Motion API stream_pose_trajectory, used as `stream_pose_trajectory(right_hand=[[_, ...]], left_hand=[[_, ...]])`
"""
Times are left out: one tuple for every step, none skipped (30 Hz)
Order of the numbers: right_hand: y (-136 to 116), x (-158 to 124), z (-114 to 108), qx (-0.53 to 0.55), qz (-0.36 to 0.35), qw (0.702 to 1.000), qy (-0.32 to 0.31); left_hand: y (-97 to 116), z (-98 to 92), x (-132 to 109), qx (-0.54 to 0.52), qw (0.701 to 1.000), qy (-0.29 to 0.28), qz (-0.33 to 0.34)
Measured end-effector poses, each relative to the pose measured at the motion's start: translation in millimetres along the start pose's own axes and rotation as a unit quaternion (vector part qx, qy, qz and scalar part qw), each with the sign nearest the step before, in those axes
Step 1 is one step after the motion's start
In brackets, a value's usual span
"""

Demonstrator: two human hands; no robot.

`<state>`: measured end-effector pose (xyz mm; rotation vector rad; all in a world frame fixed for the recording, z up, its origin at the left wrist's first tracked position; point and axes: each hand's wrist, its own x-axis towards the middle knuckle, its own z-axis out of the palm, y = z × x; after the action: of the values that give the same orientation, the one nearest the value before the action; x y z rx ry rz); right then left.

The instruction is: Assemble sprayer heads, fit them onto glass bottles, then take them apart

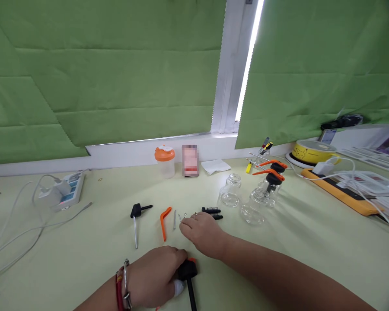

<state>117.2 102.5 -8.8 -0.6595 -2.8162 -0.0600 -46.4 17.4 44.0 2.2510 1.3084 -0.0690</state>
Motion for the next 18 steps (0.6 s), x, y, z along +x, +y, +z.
stream_pose_trajectory(right_hand=[[-1,7,3,-0.036,-0.010,0.999,-0.015],[-2,12,6,-0.059,-0.012,0.998,-0.027],[-2,17,8,-0.070,-0.008,0.997,-0.037],[-3,20,9,-0.073,-0.002,0.996,-0.045],[-4,22,9,-0.068,0.003,0.996,-0.051],[-4,22,8,-0.056,0.011,0.997,-0.054],[-5,21,5,-0.033,0.026,0.998,-0.051],[-7,18,1,0.004,0.052,0.998,-0.040],[-8,15,-3,0.058,0.086,0.994,-0.025],[-11,10,-8,0.135,0.133,0.982,-0.006],[-13,6,-12,0.233,0.179,0.956,0.015],[-16,1,-16,0.348,0.211,0.913,0.015],[-19,-3,-19,0.463,0.234,0.855,-0.004],[-21,-6,-21,0.557,0.247,0.793,-0.027],[-22,-8,-22,0.625,0.252,0.737,-0.050],[-22,-10,-23,0.667,0.258,0.697,-0.061],[-20,-11,-24,0.685,0.267,0.675,-0.056],[-17,-11,-26,0.689,0.278,0.669,-0.032]], left_hand=[[-1,-0.1,-1,-0.005,1.000,-0.002,-0.006],[-3,-0.6,-1,-0.009,1.000,-0.002,-0.013],[-5,-1.4,-2,-0.014,1.000,-0.003,-0.022],[-6,-2.6,-3,-0.022,0.999,-0.004,-0.033],[-8,-3.9,-4,-0.031,0.998,-0.006,-0.046],[-11,-5.3,-5,-0.041,0.997,-0.004,-0.059],[-13,-6.8,-6,-0.051,0.996,0.000,-0.069],[-15,-8.3,-6,-0.059,0.995,0.009,-0.078],[-16,-9.8,-6,-0.065,0.994,0.024,-0.084],[-16,-11.4,-5,-0.070,0.993,0.045,-0.090],[-16,-13.0,-4,-0.077,0.990,0.067,-0.093],[-14,-14.7,-3,-0.089,0.988,0.087,-0.092],[-12,-16.3,-2,-0.106,0.985,0.103,-0.087],[-9,-17.9,0,-0.129,0.982,0.113,-0.077],[-6,-19.5,0,-0.153,0.979,0.117,-0.065],[-4,-21.0,1,-0.171,0.976,0.119,-0.056],[-3,-22.5,1,-0.181,0.975,0.122,-0.052],[-4,-24.0,2,-0.181,0.974,0.129,-0.055]])
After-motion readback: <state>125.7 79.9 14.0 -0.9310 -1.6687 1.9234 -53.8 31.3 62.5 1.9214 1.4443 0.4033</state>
